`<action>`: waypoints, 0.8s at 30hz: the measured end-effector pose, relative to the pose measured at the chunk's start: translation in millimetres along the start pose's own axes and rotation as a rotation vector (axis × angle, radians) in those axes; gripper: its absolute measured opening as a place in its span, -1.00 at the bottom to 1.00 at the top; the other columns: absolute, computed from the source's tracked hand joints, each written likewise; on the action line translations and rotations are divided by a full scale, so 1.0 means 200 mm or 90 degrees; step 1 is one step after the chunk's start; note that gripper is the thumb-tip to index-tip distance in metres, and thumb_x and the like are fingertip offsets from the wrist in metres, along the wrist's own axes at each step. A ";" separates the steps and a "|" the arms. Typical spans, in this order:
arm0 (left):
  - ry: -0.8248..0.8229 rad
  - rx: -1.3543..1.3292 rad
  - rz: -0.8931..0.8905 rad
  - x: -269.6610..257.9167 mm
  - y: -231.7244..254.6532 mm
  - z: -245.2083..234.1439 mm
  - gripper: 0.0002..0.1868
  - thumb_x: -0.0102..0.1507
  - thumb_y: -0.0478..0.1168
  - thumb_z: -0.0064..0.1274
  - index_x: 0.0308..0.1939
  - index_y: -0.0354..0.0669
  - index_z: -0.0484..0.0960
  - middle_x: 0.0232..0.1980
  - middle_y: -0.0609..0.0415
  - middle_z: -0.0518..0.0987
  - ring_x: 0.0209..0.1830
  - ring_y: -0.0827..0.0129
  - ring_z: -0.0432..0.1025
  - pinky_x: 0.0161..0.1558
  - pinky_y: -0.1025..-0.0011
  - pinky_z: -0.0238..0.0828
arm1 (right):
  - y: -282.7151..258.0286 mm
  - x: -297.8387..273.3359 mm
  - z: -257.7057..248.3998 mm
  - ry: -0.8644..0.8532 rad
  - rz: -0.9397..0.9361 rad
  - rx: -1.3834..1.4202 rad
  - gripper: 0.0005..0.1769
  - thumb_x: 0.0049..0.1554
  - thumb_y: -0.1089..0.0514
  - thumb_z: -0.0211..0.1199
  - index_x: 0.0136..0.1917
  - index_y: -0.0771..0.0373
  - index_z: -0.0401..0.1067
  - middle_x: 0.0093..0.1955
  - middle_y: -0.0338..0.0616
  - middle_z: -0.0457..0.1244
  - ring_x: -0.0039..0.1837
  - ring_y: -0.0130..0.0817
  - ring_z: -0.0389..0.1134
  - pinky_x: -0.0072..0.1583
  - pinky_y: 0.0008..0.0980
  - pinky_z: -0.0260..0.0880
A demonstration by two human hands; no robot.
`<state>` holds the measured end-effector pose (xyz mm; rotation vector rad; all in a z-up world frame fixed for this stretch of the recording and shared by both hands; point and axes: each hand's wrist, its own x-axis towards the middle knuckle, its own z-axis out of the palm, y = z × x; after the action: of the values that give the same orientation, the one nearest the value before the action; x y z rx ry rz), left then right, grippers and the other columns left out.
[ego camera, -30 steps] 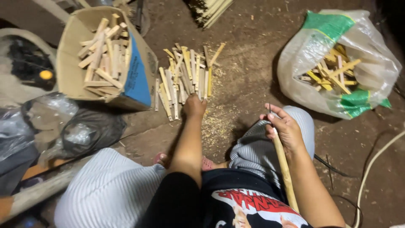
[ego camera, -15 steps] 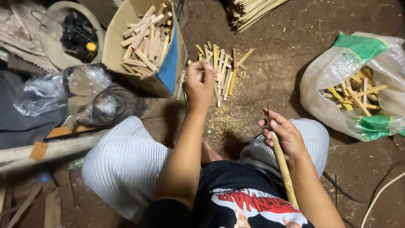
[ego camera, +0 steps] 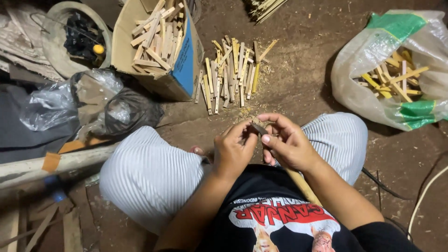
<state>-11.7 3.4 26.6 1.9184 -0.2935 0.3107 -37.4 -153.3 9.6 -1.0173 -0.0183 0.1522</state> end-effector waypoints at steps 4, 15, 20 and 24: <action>0.006 0.005 0.026 -0.02 -0.03 0.01 -0.82 0.08 -0.44 0.23 -0.24 -0.26 0.75 -0.34 -0.11 0.71 -0.37 0.06 0.65 -0.42 0.33 0.64 | -0.01 -0.02 0.01 0.011 0.002 -0.029 -0.47 0.14 0.45 0.15 0.39 0.54 0.21 -0.28 0.06 0.19 -0.51 -0.21 0.38 -0.52 -0.36 0.49; 0.011 -0.099 -0.057 -0.09 -0.01 0.05 -0.84 0.10 -0.42 0.27 -0.25 -0.37 0.68 -0.33 -0.33 0.66 -0.30 -0.12 0.61 -0.43 0.20 0.63 | -0.04 -0.04 -0.01 -0.004 -0.003 -0.079 -0.56 0.21 0.44 0.06 0.36 0.50 0.30 -0.17 0.03 0.21 -0.50 -0.33 0.34 -0.53 -0.45 0.43; 0.001 -0.201 -0.077 -0.07 0.08 0.01 -0.84 0.14 -0.43 0.27 -0.22 -0.42 0.67 -0.28 -0.34 0.69 -0.21 -0.18 0.58 -0.32 0.14 0.66 | -0.03 -0.03 -0.15 0.032 -0.023 -0.077 -0.59 0.24 0.41 0.02 0.36 0.46 0.31 -0.15 0.01 0.20 -0.50 -0.39 0.29 -0.53 -0.51 0.37; 0.007 -0.168 -0.038 -0.07 0.05 0.02 -0.86 0.13 -0.47 0.26 -0.25 -0.45 0.66 -0.31 -0.35 0.67 -0.22 -0.17 0.58 -0.35 0.14 0.67 | -0.05 -0.08 -0.04 0.028 -0.031 -0.002 -0.47 0.20 0.40 0.09 0.43 0.47 0.19 -0.27 -0.01 0.12 -0.57 -0.36 0.24 -0.57 -0.50 0.32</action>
<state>-26.9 -2.0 28.7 1.6619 -0.2569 0.2302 -51.8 -168.7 15.1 -1.0226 -0.0025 0.0856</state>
